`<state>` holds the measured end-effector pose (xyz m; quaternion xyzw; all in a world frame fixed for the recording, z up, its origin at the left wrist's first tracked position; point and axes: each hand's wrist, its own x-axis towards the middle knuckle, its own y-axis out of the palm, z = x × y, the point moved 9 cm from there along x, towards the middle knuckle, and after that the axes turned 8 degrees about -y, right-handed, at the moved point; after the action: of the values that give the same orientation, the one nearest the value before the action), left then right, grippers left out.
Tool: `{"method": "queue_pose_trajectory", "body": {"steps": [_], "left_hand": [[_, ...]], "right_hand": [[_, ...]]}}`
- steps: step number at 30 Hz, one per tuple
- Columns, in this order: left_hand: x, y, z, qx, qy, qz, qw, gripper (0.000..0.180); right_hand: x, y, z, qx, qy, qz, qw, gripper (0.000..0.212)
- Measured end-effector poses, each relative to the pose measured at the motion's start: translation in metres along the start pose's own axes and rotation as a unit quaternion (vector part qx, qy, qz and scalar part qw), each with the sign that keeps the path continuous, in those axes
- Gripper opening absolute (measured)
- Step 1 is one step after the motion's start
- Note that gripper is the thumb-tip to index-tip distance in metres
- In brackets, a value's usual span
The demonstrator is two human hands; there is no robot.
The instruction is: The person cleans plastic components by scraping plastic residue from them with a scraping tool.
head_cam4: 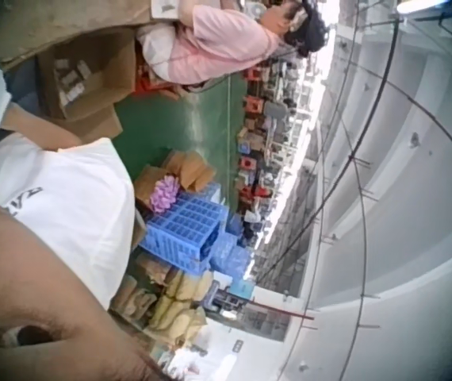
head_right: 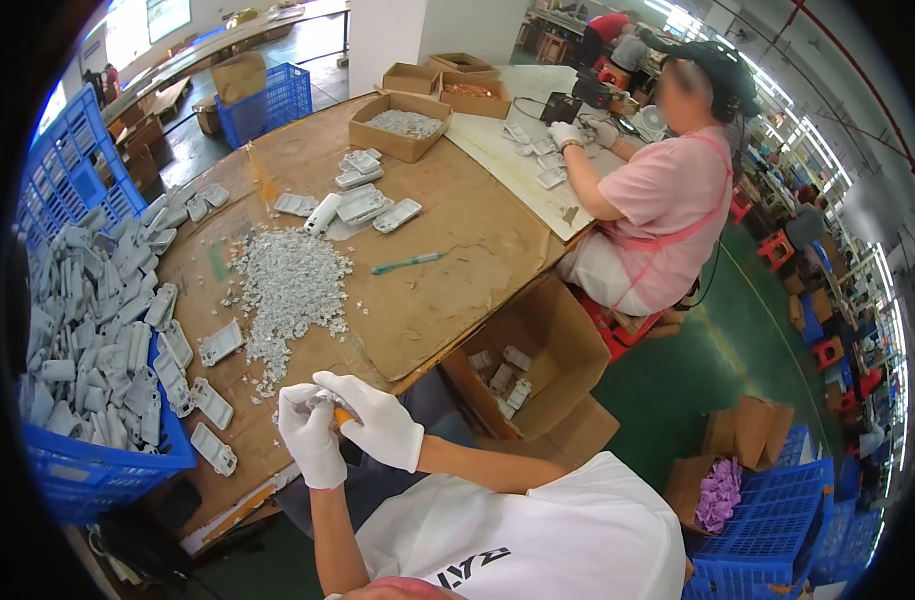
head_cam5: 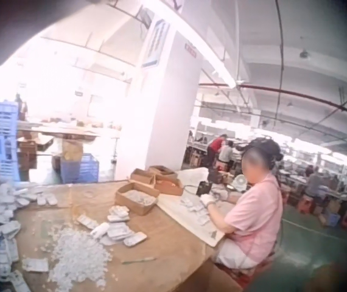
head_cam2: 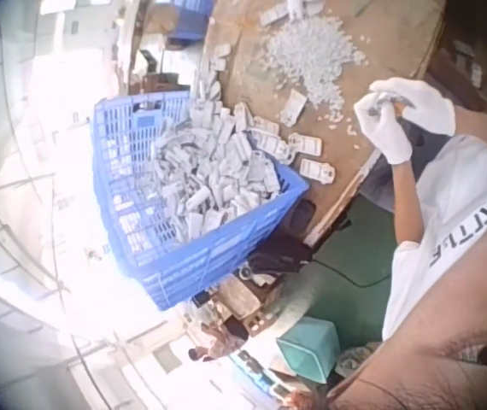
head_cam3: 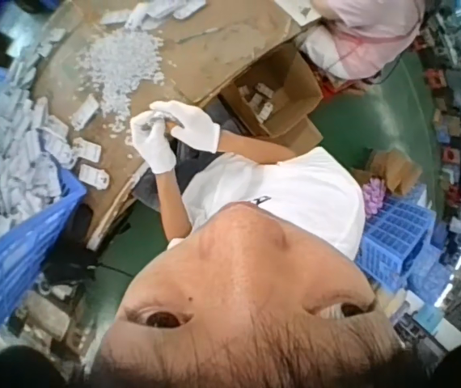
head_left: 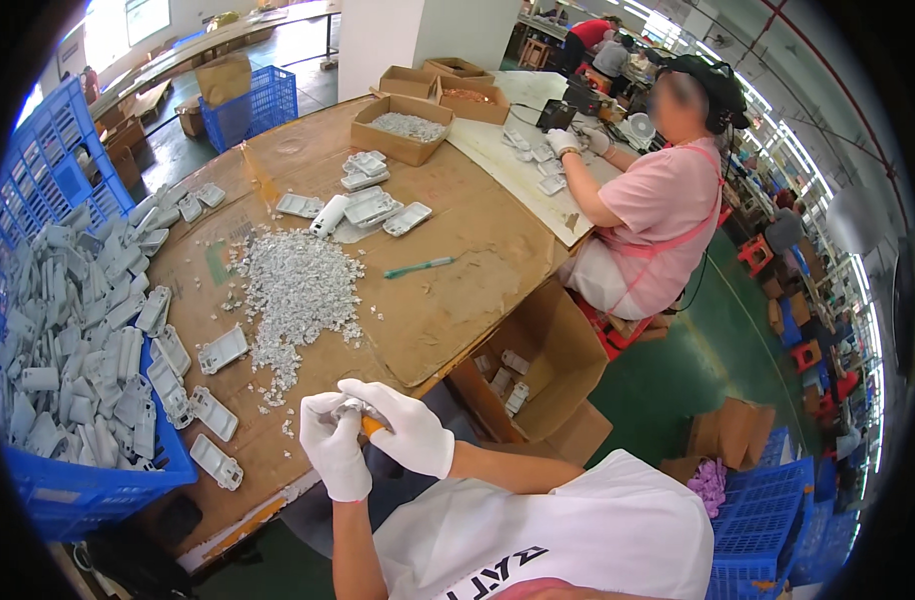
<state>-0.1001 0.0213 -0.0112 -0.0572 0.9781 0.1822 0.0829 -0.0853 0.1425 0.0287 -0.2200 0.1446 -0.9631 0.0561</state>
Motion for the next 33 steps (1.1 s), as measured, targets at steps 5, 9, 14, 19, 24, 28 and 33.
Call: {"method": "queue_pose_trajectory", "body": {"steps": [5,9,14,19,24,28,33], "left_hand": [[-0.007,0.0,-0.005,-0.03,0.004,0.009,1.0,0.016],[-0.005,-0.007,-0.005,-0.009,0.007,-0.029,1.0,0.016],[0.002,0.014,-0.017,0.034,0.009,0.091,0.995,0.044],[-0.005,0.013,-0.023,0.056,-0.006,0.061,0.997,0.052],[-0.015,0.009,-0.024,0.066,-0.007,0.038,0.997,0.046],[-0.02,0.009,-0.025,0.098,-0.014,0.021,0.995,0.044],[-0.022,0.008,-0.026,0.116,-0.007,0.012,0.993,0.043]], "right_hand": [[-0.004,0.005,0.001,-0.008,0.013,0.005,1.0,0.06],[0.0,0.012,0.0,-0.012,-0.008,0.0,1.0,0.057],[0.004,-0.011,-0.009,-0.043,-0.015,-0.085,0.995,0.065],[0.005,-0.01,0.009,-0.171,-0.183,-0.082,0.965,0.053],[-0.001,-0.003,0.008,-0.259,-0.172,-0.04,0.95,0.044],[-0.006,-0.004,0.013,-0.266,-0.179,-0.037,0.947,0.048],[-0.005,-0.001,0.014,-0.26,-0.154,-0.01,0.953,0.044]]}}
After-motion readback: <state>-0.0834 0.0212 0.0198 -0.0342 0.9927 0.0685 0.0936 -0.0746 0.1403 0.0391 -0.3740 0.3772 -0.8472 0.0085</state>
